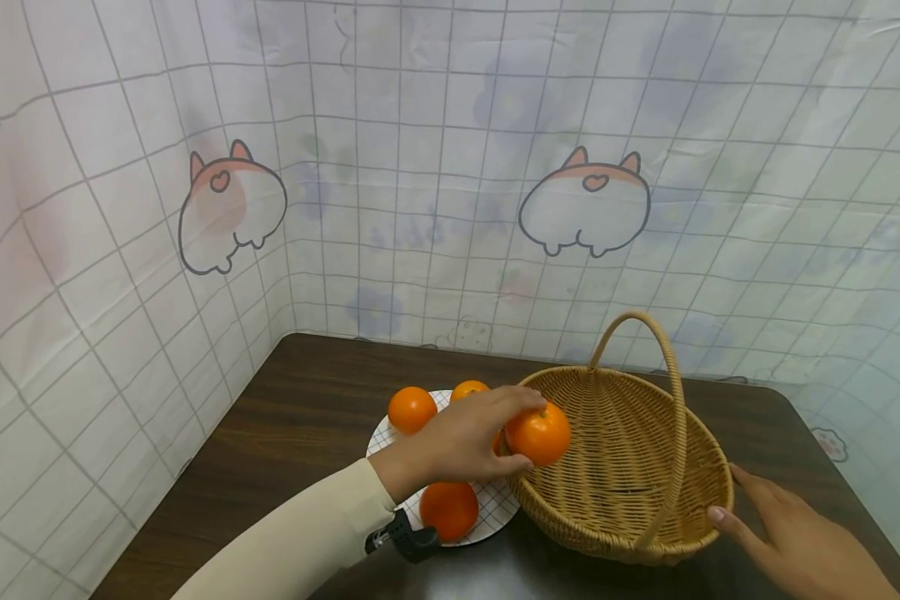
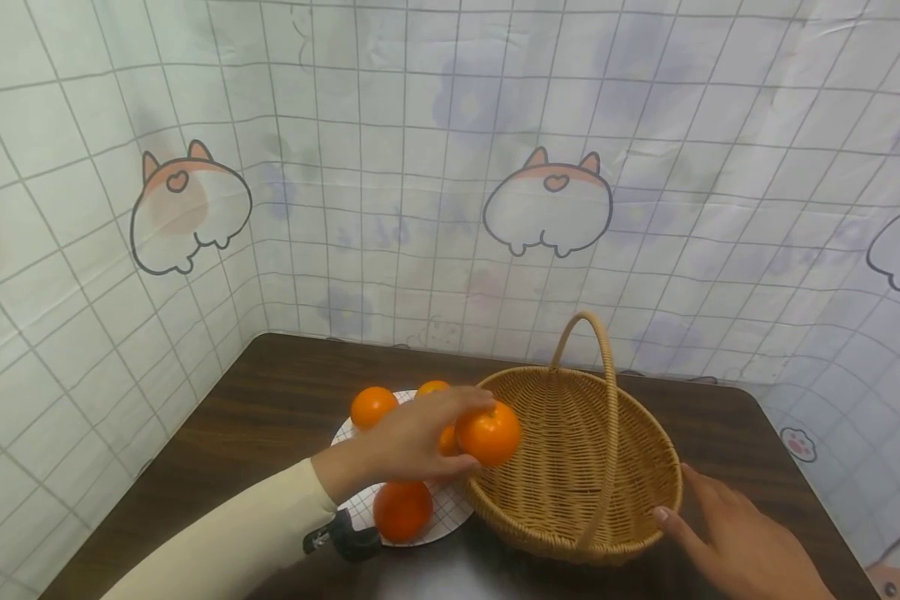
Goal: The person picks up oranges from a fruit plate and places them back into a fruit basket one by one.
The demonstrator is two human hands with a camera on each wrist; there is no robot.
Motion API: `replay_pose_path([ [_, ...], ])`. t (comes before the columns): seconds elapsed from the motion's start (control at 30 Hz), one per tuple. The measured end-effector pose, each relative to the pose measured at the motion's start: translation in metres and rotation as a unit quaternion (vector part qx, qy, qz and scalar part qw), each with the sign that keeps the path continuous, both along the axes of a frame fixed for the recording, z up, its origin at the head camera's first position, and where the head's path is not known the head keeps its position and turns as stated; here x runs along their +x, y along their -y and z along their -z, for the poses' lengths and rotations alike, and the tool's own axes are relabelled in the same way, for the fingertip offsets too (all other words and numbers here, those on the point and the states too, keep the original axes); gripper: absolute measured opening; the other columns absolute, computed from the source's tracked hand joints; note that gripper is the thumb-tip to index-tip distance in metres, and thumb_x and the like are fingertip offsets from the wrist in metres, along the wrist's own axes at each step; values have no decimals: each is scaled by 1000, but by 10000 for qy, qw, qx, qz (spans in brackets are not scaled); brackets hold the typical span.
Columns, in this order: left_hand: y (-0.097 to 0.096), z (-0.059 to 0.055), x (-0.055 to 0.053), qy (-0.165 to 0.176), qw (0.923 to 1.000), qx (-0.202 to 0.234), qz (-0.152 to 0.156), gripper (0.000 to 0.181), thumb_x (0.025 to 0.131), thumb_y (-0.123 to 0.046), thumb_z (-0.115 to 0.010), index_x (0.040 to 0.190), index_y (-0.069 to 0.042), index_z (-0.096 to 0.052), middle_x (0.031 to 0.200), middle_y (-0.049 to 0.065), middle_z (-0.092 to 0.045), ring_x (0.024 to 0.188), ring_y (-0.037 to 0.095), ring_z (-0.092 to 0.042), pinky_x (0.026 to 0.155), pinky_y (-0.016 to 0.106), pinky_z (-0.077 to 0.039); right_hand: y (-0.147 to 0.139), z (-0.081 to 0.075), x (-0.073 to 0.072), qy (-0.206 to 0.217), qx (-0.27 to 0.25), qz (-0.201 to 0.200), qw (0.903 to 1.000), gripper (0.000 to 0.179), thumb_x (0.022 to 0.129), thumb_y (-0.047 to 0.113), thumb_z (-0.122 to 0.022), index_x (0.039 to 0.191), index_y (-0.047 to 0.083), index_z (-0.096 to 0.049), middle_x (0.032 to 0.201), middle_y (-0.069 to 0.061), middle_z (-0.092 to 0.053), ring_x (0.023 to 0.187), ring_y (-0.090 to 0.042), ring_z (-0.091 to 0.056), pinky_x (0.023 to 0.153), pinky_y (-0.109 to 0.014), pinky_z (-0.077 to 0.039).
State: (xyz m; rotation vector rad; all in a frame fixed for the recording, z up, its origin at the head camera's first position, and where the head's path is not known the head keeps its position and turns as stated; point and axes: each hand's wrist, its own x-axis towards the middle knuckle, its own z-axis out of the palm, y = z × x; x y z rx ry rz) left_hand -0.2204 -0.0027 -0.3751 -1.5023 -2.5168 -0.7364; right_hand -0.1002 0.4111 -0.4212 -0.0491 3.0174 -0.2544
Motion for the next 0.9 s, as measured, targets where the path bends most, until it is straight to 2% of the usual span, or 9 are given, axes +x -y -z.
replay_pose_path([
  [0.23, 0, 6, 0, -106, 9998, -194, 8, 66, 95, -38, -73, 152, -17, -47, 157, -1, -44, 133, 17, -53, 106, 32, -47, 2, 2, 3, -255, -20, -56, 9997, 87, 104, 60, -45, 151, -13, -34, 139, -46, -43, 115, -66, -49, 62, -67, -51],
  [0.4, 3, 11, -3, -242, 9994, -222, -55, 62, 96, -38, -72, 150, -17, -50, 153, -1, -48, 134, 18, -52, 108, 36, -45, 5, 2, 5, -408, -70, -100, 9991, 84, 104, 58, -47, 152, -10, -35, 141, -43, -44, 116, -65, -50, 64, -71, -50],
  [0.5, 6, 15, -3, -175, 9994, -239, -156, 60, 95, -39, -72, 148, -18, -53, 151, -3, -51, 136, 17, -50, 111, 38, -42, 7, 2, 7, -483, -75, -124, 9987, 82, 104, 57, -48, 151, -10, -37, 141, -43, -44, 117, -65, -49, 67, -73, -49],
  [0.67, 13, 18, -3, -32, 9998, -92, -192, 58, 95, -38, -73, 146, -17, -55, 150, -1, -53, 138, 16, -48, 112, 38, -42, 7, 2, 7, -451, -72, -107, 9989, 83, 105, 57, -46, 151, -11, -37, 141, -43, -44, 117, -65, -48, 68, -73, -49],
  [0.9, 22, 20, -1, -22, 9998, 10, -189, 59, 94, -37, -76, 145, -14, -56, 147, -2, -55, 135, 15, -50, 110, 36, -44, 5, 2, 6, -313, -36, -68, 9995, 86, 104, 60, -44, 151, -12, -34, 142, -45, -41, 117, -67, -47, 65, -69, -50],
])
